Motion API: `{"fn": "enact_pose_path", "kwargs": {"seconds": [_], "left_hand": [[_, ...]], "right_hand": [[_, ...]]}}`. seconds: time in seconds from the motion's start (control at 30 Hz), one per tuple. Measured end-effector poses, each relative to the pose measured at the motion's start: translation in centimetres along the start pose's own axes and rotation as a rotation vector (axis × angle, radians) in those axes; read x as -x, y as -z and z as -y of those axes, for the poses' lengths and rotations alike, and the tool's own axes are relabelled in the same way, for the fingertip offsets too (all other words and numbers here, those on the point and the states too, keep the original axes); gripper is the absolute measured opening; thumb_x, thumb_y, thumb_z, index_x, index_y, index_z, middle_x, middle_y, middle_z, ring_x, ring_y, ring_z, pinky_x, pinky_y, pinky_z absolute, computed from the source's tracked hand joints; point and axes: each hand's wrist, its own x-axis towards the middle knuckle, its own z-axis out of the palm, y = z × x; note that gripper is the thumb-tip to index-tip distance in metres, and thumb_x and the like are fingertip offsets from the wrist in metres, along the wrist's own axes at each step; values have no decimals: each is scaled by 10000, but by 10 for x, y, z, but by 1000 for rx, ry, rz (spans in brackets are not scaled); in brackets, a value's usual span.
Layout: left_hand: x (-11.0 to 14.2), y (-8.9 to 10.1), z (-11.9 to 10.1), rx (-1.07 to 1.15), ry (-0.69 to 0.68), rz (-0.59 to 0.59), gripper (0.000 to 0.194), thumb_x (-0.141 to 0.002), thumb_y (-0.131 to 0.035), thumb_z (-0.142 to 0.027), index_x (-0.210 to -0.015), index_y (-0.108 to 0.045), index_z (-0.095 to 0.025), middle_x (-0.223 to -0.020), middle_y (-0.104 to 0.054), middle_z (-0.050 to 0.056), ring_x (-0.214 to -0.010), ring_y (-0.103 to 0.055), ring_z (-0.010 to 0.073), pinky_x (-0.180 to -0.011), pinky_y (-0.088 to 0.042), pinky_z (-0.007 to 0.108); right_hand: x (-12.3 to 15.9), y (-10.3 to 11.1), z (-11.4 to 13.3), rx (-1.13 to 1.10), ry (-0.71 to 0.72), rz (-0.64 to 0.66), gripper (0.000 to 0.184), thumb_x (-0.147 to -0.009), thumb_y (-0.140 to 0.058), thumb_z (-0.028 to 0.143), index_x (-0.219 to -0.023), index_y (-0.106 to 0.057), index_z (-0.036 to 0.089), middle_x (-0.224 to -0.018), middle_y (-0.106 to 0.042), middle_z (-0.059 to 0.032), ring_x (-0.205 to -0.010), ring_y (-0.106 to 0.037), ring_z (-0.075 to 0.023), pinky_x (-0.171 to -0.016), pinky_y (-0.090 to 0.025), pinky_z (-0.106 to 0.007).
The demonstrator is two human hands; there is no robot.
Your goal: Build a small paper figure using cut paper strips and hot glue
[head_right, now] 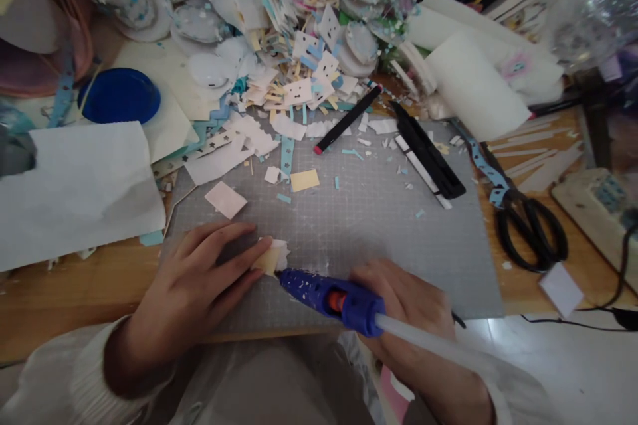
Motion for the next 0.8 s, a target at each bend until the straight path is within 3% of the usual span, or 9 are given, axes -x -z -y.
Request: {"fn": "enact_pose_path", "kwargs": {"seconds": [0.07,0.13,0.23,0.33,0.43,0.6,0.73,0.8], "left_hand": [[1,0,0,1,4,6,298,-922,-556,-231,-1208,-621,-177,-1175,-610,135,-1075,-537,319,-845,-510,509],[1,1,1,18,9,17,305,-920,-557,-226,-1216,-615,-183,-1190,-602,132,-1091,-529,315,-869,-501,511],[1,3,1,66,33,41,297,-918,-552,-207,-1209,-610,-183,-1207,-586,129,-1111,-518,298,-901,-493,494],[-2,8,0,103,58,65,273,-909,-563,-200,-1177,-603,-173,-1220,-579,124,-1136,-507,285,-945,-478,481],[-5,12,-3,96,38,74,250,-898,-578,-192,-1146,-584,-165,-1166,-620,112,-1099,-544,278,-940,-480,476],[0,11,-11,67,-24,11,236,-902,-549,-130,-1137,-562,-153,-1064,-673,103,-973,-635,258,-838,-526,423],[5,9,-12,224,44,-19,246,-898,-521,-82,-1116,-570,-185,-1009,-669,69,-883,-655,194,-756,-539,318],[4,10,-11,351,124,-31,251,-882,-544,-89,-1103,-581,-201,-946,-664,40,-818,-648,161,-725,-535,281]], "right_hand": [[4,0,0,-38,-73,-8,66,-865,-548,277,-918,-545,239,-718,-620,23,-580,-596,-131,-544,-438,-240],[8,0,-1,-6,-199,-109,126,-849,-585,354,-903,-566,241,-720,-631,13,-585,-596,-150,-543,-437,-259],[9,2,-12,204,-440,-309,315,-845,-572,526,-821,-588,212,-647,-598,-37,-581,-563,-209,-520,-392,-306],[7,4,-31,306,-579,-352,385,-873,-514,571,-777,-579,204,-617,-551,-63,-572,-524,-230,-512,-345,-324],[8,-1,-49,275,-585,-320,375,-903,-463,555,-825,-561,202,-684,-559,-81,-612,-528,-235,-536,-357,-330],[21,-14,-64,258,-562,-324,523,-899,-374,636,-898,-559,147,-730,-556,-94,-670,-529,-256,-600,-415,-370],[39,-8,-57,241,-540,-350,644,-868,-394,676,-1055,-567,84,-897,-600,-173,-850,-574,-328,-709,-475,-481],[48,2,-41,243,-543,-401,599,-879,-424,627,-1119,-568,98,-960,-613,-180,-910,-587,-353,-753,-485,-528]]}}
